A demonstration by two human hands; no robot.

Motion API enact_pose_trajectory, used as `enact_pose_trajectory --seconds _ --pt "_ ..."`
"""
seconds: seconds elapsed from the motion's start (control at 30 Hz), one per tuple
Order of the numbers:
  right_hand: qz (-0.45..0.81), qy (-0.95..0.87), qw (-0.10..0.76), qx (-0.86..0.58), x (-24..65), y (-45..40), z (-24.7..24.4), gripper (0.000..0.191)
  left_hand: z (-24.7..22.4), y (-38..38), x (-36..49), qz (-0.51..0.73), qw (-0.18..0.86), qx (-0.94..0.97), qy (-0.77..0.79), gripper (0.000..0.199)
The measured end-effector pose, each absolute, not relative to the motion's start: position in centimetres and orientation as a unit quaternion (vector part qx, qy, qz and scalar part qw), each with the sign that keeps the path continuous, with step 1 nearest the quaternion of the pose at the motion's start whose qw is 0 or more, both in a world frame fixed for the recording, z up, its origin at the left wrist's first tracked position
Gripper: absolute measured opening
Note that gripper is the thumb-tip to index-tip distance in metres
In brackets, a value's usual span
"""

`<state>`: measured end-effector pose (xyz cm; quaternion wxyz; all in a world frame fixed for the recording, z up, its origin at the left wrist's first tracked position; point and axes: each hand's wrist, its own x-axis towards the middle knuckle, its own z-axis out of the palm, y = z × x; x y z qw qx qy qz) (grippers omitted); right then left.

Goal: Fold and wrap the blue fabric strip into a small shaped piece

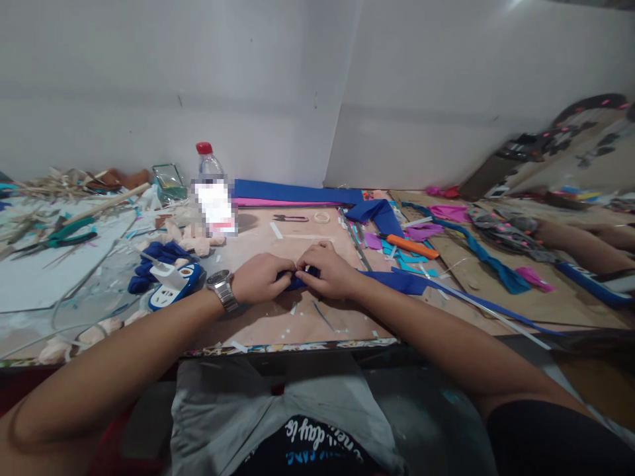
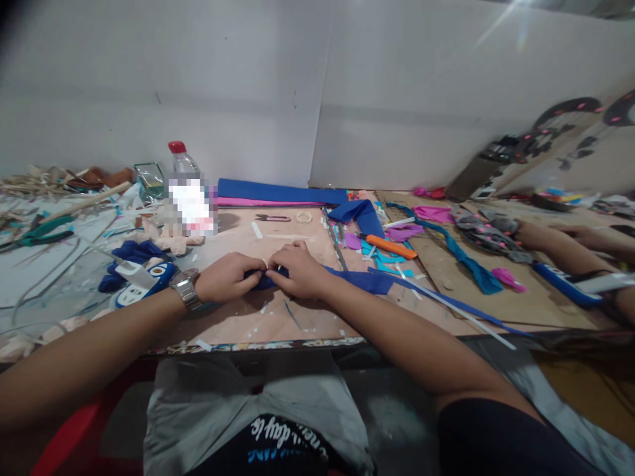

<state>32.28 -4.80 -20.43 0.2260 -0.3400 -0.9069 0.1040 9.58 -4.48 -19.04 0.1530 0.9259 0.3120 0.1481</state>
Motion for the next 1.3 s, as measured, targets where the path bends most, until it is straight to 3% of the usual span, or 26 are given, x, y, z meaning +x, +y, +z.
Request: enact_pose_trajectory --seconds 1.3 --pt "0.133 -0.906 0.194 -0.352 32.32 -4.59 -20.49 0.019 -19.01 -4.59 9.78 0.124 0.137 0.928 0.322 0.028"
